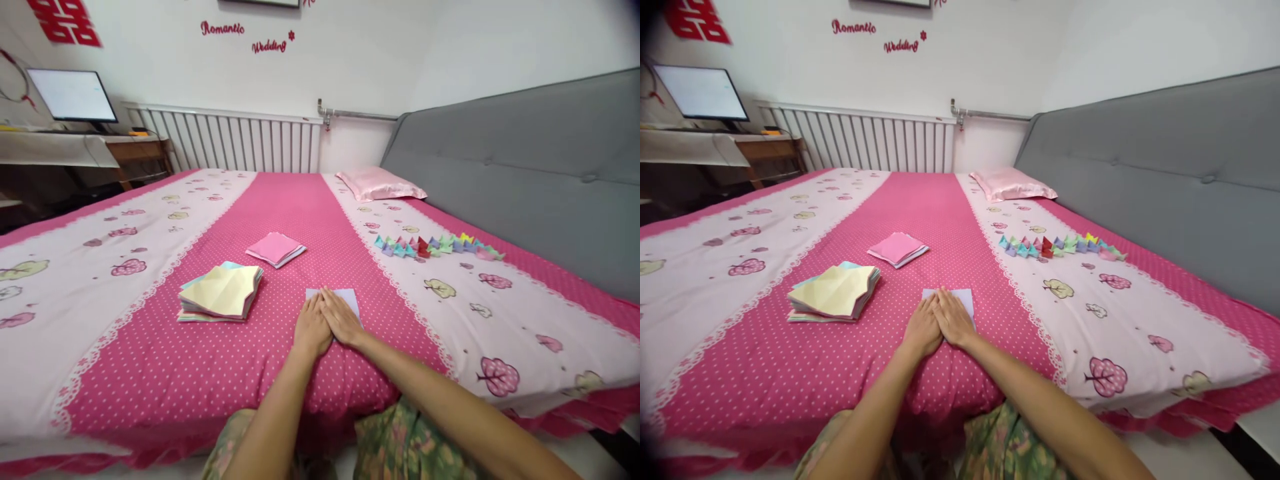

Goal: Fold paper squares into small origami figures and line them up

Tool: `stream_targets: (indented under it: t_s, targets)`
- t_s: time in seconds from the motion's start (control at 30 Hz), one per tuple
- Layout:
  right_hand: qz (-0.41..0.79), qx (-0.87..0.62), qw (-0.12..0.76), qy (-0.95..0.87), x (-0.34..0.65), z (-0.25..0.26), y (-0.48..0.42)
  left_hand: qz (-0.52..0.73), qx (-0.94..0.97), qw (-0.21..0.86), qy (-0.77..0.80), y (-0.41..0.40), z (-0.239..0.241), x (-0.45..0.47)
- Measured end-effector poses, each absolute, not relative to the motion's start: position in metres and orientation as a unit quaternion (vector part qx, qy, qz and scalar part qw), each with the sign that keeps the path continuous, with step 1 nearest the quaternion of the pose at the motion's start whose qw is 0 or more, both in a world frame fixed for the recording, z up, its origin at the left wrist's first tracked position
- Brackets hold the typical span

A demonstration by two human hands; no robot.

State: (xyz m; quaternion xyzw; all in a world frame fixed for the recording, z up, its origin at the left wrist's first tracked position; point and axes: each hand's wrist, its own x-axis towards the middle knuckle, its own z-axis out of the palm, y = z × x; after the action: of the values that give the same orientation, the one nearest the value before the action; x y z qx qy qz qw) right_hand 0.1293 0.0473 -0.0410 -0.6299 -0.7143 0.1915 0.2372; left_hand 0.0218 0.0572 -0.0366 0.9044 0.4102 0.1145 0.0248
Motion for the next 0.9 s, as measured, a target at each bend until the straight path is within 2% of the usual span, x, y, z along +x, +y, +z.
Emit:
stream_targets:
  t_s: [0.23, 0.47, 0.57, 0.67, 0.77, 0.9]
  targets:
    - [0.172, -0.653, 0.216, -0.705, 0.142, -0.046, 0.042, 0.086, 0.886, 0.039, 0.455, 0.061, -0.038, 0.021]
    - [0.108, -0.709, 0.147, -0.681, 0.16, -0.049, 0.033, 0.087, 0.857, 0.025, 0.507, 0.07, -0.038, 0.01]
    - [0.103, -0.723, 0.17, -0.662, 0.163, -0.049, 0.032, 0.108, 0.833, 0.026, 0.542, 0.071, -0.039, 0.006]
    - [0.119, -0.73, 0.239, -0.629, 0.168, -0.045, 0.034, 0.167, 0.803, 0.046, 0.57, 0.07, -0.036, 0.002]
    - [0.146, -0.756, 0.316, -0.554, 0.179, -0.038, 0.036, 0.256, 0.754, 0.124, 0.593, 0.069, -0.027, 0.001]
    - [0.191, -0.777, 0.311, -0.513, 0.198, -0.029, 0.032, 0.311, 0.69, 0.222, 0.615, 0.068, -0.014, 0.004]
